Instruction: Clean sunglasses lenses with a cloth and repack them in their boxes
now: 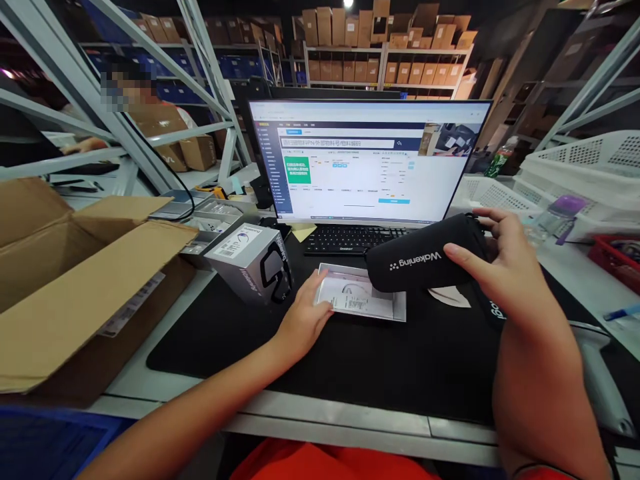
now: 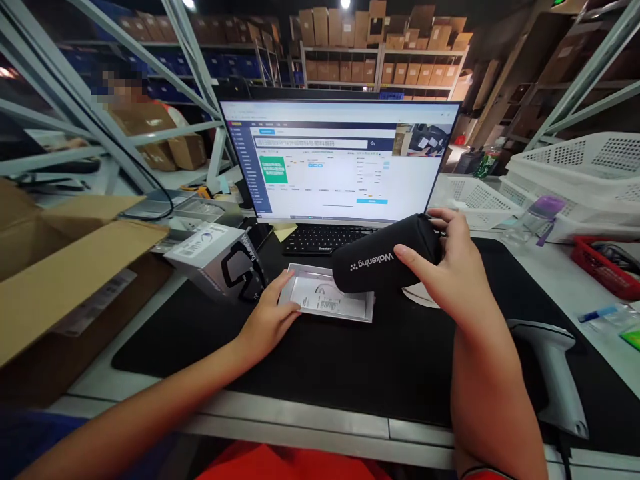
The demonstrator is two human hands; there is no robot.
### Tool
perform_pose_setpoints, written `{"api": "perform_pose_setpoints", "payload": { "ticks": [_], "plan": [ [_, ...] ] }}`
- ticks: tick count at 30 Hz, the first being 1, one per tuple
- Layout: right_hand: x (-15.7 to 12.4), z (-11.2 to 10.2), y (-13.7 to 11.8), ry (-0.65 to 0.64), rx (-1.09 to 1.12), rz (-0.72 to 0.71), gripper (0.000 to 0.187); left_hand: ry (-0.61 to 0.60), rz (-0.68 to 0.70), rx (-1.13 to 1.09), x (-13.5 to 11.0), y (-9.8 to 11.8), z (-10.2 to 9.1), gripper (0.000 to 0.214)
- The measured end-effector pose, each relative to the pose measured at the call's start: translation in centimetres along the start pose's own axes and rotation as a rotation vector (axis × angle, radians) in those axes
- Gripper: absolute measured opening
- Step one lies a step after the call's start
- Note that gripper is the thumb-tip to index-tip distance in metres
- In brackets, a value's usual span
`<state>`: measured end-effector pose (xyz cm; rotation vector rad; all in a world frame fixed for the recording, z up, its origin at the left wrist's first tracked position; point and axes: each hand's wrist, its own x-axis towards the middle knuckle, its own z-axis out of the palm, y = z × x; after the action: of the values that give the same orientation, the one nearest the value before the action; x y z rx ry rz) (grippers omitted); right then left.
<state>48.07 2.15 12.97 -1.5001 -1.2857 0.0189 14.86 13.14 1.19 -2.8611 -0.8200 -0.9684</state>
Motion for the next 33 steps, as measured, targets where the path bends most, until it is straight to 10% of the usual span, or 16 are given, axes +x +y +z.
{"api": "perform_pose_setpoints", "payload": {
  "ticks": [10, 23, 29, 33],
  "plan": [
    [-1.4, 1.0, -2.7, -0.348, 0.358, 0.270, 0.053, 0.129, -0.148, 0.089, -6.8, 5.6, -2.0, 0.006],
    [-5.5, 11.8, -1.8, -0.564, -0.476, -0.042, 0.045, 0.286, -0.209, 0.085, -7.9, 4.6, -1.2, 0.023],
    [-7.6, 10.6, 2.3, -0.909, -0.463, -0.002, 0.056, 0.148, -0.075, 0.165, -7.3, 3.4, -1.0, 0.036],
    [-8.4, 9.1, 2.6, -0.883, -0.438, -0.063, 0.053, 0.121, -0.071, 0.201, -6.3, 3.0, -0.5, 0.035]
  ]
}}
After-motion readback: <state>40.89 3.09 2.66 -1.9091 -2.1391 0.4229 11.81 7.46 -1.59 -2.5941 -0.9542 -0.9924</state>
